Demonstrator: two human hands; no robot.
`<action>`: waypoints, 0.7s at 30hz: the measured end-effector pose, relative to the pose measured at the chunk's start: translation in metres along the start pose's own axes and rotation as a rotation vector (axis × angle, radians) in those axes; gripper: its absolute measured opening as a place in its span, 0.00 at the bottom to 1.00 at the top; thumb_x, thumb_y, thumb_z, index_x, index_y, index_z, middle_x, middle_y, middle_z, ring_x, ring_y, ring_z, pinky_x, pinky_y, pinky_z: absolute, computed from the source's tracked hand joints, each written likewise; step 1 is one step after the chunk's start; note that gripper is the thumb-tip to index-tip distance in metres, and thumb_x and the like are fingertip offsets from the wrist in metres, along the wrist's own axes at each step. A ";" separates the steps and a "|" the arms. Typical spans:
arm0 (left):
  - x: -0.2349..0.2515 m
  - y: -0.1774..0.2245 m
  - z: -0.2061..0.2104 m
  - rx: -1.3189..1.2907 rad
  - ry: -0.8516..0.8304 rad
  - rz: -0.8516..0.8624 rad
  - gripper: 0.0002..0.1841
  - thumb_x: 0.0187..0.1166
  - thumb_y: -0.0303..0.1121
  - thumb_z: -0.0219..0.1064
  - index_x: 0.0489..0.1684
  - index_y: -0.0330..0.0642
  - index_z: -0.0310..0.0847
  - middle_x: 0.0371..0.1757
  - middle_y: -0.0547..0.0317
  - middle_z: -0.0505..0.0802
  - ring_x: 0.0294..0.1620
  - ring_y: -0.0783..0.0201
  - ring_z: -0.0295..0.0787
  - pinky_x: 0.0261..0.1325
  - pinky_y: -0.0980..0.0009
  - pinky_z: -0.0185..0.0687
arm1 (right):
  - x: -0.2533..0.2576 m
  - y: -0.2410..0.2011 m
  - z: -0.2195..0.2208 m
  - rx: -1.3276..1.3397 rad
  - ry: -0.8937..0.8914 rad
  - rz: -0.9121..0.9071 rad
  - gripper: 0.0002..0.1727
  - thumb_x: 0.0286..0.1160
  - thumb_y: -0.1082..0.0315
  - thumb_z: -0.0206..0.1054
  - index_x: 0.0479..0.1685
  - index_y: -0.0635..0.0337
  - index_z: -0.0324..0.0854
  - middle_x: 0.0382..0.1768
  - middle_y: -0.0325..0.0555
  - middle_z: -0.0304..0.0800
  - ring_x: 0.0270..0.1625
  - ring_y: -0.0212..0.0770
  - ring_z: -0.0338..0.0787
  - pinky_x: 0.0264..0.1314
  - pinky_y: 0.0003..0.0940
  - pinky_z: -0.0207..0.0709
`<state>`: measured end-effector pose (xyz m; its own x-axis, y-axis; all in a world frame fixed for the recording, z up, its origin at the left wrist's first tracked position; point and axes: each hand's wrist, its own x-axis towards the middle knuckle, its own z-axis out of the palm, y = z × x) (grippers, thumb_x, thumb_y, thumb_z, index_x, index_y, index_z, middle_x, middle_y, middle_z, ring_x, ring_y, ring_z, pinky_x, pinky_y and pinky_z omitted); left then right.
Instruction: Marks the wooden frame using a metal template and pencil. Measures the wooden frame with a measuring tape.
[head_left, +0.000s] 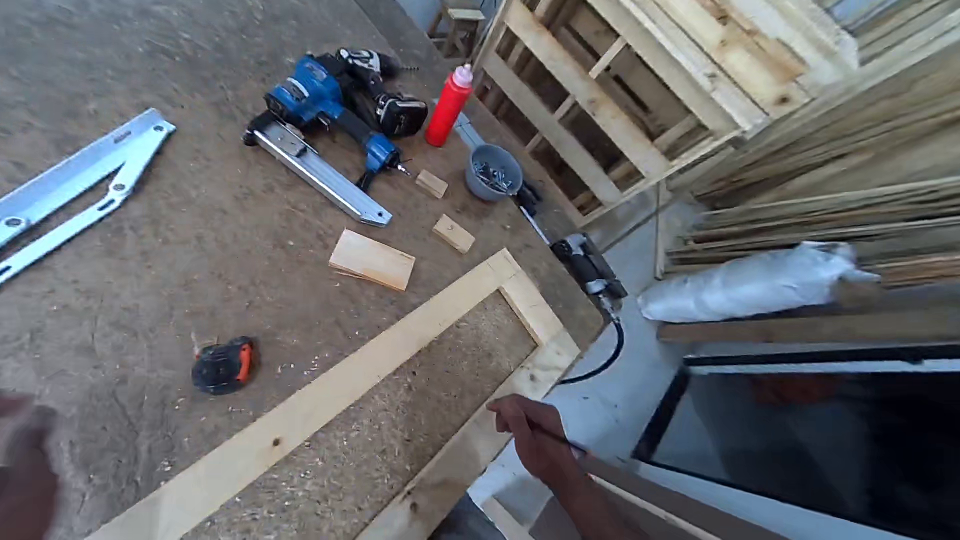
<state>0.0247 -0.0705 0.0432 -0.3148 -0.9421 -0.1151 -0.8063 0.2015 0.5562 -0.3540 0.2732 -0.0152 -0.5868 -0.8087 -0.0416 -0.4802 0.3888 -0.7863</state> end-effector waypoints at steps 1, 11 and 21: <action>-0.022 -0.026 0.029 -0.063 -0.019 0.122 0.22 0.88 0.30 0.57 0.67 0.12 0.73 0.75 0.14 0.76 0.79 0.27 0.72 0.84 0.42 0.65 | 0.020 -0.003 0.000 -0.029 -0.003 0.023 0.25 0.91 0.57 0.52 0.37 0.64 0.91 0.22 0.41 0.87 0.26 0.32 0.86 0.34 0.34 0.84; -0.234 0.025 0.227 0.082 0.024 -0.053 0.26 0.81 0.51 0.65 0.64 0.37 0.88 0.83 0.29 0.74 0.88 0.25 0.59 0.88 0.34 0.54 | 0.184 0.054 0.014 0.111 -0.429 -0.171 0.04 0.70 0.69 0.68 0.38 0.57 0.87 0.22 0.37 0.86 0.22 0.32 0.82 0.25 0.33 0.78; -0.234 0.011 0.251 0.343 0.166 -0.068 0.28 0.81 0.56 0.48 0.58 0.49 0.89 0.80 0.46 0.82 0.85 0.42 0.71 0.83 0.41 0.64 | 0.213 0.093 0.031 0.209 -0.532 -0.385 0.06 0.66 0.70 0.67 0.25 0.54 0.87 0.21 0.33 0.88 0.21 0.25 0.81 0.22 0.26 0.74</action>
<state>-0.0358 0.2197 -0.1303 -0.1917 -0.9814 0.0082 -0.9522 0.1880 0.2406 -0.5035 0.1233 -0.1165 0.0258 -0.9996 0.0094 -0.4230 -0.0195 -0.9059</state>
